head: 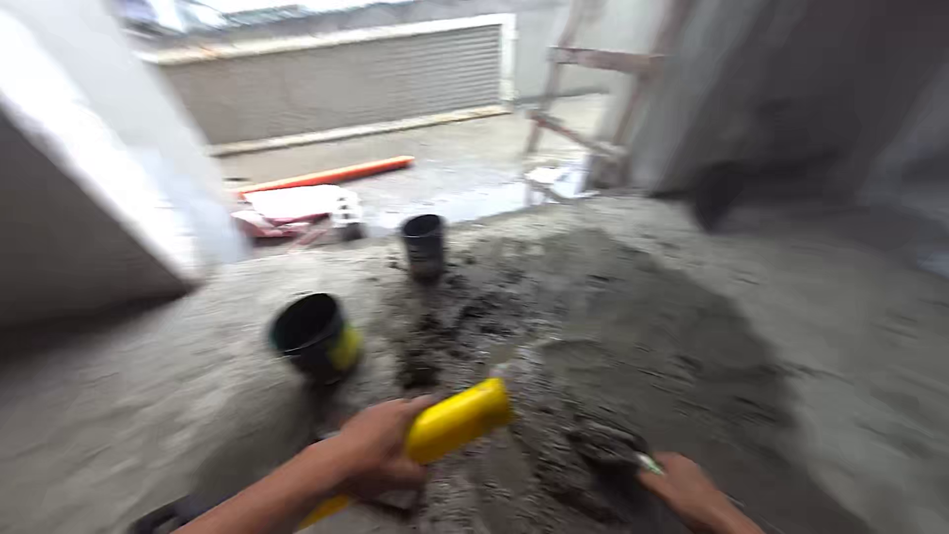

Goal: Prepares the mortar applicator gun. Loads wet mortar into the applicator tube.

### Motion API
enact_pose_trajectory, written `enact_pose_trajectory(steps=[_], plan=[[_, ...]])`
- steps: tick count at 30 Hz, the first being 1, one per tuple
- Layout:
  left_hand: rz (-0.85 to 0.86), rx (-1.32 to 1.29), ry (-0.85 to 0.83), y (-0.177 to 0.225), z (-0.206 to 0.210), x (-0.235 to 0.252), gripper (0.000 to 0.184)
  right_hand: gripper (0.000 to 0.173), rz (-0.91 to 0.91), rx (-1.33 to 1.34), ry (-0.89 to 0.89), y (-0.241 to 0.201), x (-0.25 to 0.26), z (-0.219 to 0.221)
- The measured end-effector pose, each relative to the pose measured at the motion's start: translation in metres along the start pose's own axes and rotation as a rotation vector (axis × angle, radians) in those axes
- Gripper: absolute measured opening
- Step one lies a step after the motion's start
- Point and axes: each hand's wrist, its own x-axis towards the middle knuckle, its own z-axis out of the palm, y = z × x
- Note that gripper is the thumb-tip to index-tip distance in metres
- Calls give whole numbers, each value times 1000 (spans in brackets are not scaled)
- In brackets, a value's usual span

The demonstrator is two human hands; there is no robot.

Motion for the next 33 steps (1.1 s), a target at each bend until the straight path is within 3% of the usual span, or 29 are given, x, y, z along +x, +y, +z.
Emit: enact_pose_trajectory(steps=[6,15,21,27,33], plan=[[-3,107,-108,33,-6,18,75,38,86,-53,-94,11,-43,-79],[235,202,104,104,-42,55,73,28,5,-262,-165,-14,-144,-228],[406,195,222,141,-67,88,70,20,15,-221,-91,-40,-212,-315],[516,139,319,160,-74,119,73,17,73,-193,-97,-84,-266,-378],[575,56,321,179,-70,125,74,17,166,-280,-120,-138,-281,-404]])
